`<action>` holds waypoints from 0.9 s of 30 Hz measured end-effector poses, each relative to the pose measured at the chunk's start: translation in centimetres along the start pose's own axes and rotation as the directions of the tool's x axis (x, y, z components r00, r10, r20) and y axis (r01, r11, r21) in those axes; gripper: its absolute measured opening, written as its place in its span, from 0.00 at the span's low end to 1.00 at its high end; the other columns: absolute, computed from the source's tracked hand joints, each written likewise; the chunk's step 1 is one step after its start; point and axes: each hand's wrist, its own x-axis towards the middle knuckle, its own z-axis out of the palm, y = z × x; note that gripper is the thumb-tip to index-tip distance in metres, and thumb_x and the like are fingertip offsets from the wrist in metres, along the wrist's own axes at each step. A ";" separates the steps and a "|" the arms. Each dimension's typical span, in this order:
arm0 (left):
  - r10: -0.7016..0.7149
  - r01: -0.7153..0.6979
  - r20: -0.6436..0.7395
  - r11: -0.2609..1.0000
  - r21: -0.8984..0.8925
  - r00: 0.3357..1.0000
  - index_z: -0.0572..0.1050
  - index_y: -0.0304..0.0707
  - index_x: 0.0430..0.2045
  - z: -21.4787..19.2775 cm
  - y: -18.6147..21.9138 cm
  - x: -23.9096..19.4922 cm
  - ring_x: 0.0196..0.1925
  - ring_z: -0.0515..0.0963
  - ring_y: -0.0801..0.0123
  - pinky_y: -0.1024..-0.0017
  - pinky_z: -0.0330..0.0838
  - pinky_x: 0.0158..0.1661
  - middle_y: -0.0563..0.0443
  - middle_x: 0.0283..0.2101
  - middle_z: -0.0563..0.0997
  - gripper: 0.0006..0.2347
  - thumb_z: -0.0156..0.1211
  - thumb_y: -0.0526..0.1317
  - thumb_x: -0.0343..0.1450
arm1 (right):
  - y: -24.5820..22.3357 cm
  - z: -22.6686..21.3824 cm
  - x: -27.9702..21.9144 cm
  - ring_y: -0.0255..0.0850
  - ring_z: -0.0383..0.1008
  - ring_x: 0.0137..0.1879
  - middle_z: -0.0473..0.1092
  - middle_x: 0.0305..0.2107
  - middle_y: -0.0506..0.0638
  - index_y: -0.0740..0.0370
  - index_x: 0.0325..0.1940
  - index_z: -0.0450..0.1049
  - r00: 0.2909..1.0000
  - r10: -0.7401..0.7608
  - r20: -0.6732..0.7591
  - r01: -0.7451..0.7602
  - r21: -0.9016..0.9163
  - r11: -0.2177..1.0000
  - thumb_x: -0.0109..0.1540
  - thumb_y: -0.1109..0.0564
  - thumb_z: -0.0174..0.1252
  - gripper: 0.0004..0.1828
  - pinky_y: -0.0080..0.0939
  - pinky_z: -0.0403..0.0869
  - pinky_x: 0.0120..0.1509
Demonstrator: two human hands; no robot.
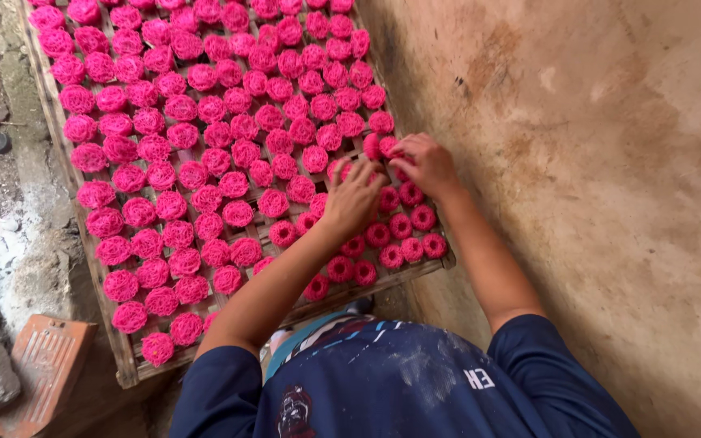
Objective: The person arranges pink and yellow decorative balls on a wooden slatted tray. They repeatedly pick up and place the balls to form neat rows, then lift the tray at the end.
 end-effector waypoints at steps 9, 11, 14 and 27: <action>0.168 -0.171 -0.067 0.984 -0.043 0.983 0.76 0.43 0.41 1.0 1.4 1.0 0.48 0.76 0.62 0.63 0.72 0.45 0.50 0.45 0.73 0.13 0.63 0.40 0.63 | -0.1 -1.0 -2.7 0.47 0.76 0.42 0.75 0.35 0.55 0.62 0.45 0.76 0.908 0.411 0.080 -0.415 0.050 0.908 0.59 0.53 0.70 0.16 0.44 0.75 0.47; 0.167 -0.173 -0.073 0.981 -0.086 0.983 0.76 0.42 0.41 1.0 1.4 1.0 0.48 0.77 0.61 0.64 0.74 0.46 0.50 0.45 0.72 0.13 0.63 0.40 0.64 | -0.1 -1.7 -2.9 0.41 0.77 0.42 0.75 0.35 0.52 0.62 0.48 0.73 0.860 0.485 0.159 -0.510 0.288 0.810 0.60 0.57 0.69 0.16 0.40 0.77 0.48; 0.099 -0.126 -0.112 0.954 -0.271 0.989 0.74 0.37 0.37 0.6 0.9 0.7 0.46 0.77 0.56 0.62 0.74 0.42 0.45 0.42 0.75 0.18 0.66 0.44 0.57 | -0.2 -2.6 -3.2 0.35 0.79 0.48 0.76 0.40 0.49 0.62 0.49 0.69 0.932 0.359 0.055 -0.328 0.551 0.767 0.62 0.65 0.65 0.15 0.35 0.79 0.54; 0.035 -0.056 -0.129 0.985 -0.162 0.991 0.75 0.41 0.45 1.3 0.4 0.4 0.55 0.74 0.58 0.61 0.69 0.50 0.48 0.49 0.75 0.10 0.57 0.39 0.71 | -1.4 -2.1 -10.2 0.47 0.76 0.60 0.75 0.53 0.53 0.65 0.41 0.72 0.997 0.073 -0.020 -0.067 0.239 0.969 0.61 0.72 0.55 0.08 0.44 0.76 0.63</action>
